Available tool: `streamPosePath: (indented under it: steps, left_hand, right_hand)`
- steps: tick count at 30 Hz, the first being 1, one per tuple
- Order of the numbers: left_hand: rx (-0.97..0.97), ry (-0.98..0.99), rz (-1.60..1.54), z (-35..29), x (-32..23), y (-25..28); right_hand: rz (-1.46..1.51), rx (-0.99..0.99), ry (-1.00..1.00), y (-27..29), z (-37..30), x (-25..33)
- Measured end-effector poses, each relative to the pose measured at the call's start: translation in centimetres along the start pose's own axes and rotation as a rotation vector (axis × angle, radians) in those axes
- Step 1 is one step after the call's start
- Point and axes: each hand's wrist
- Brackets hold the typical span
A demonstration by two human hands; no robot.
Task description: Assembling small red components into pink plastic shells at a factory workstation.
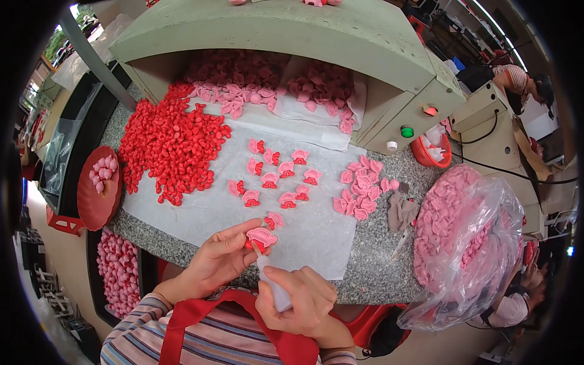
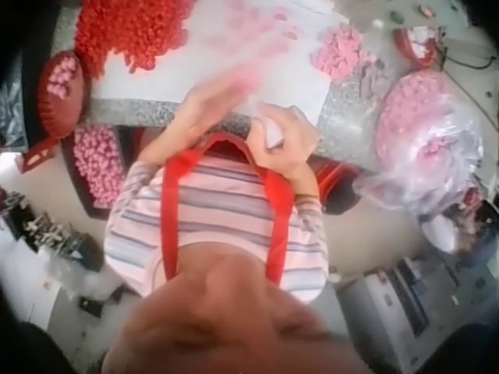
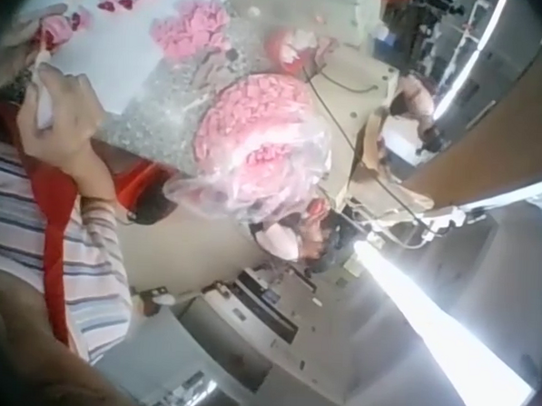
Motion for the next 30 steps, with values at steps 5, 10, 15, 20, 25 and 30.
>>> streamPosePath:
  steps: [5,10,15,20,25,30]
  left_hand:
    - [0.001,-0.014,-0.008,0.04,0.10,0.04]
    - [0.038,-0.006,-0.005,0.07,0.28,0.45]
    - [0.010,-0.033,-0.014,0.16,0.47,0.29]
    - [0.028,-0.031,-0.005,0.16,0.41,0.53]
    - [0.011,-0.033,-0.005,0.12,0.41,0.35]
    - [-0.010,-0.034,0.014,0.05,0.43,0.34]
  right_hand:
    - [-0.009,-0.010,-0.001,0.15,-0.05,-0.03]
    - [-0.012,-0.003,-0.010,0.17,-0.19,-0.08]
    - [0.009,0.020,-0.024,0.45,-0.14,0.26]
    - [0.014,0.039,-0.025,0.24,-0.07,0.07]
    - [-0.003,0.007,-0.035,0.39,-0.11,0.17]
    - [0.014,-0.010,-0.015,0.17,-0.03,-0.09]
Point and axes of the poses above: each hand's wrist, its own z-axis towards the middle knuckle, its own y-axis out of the back of the hand, x = y × z, and after that the axes turned 7 degrees about z, right-handed
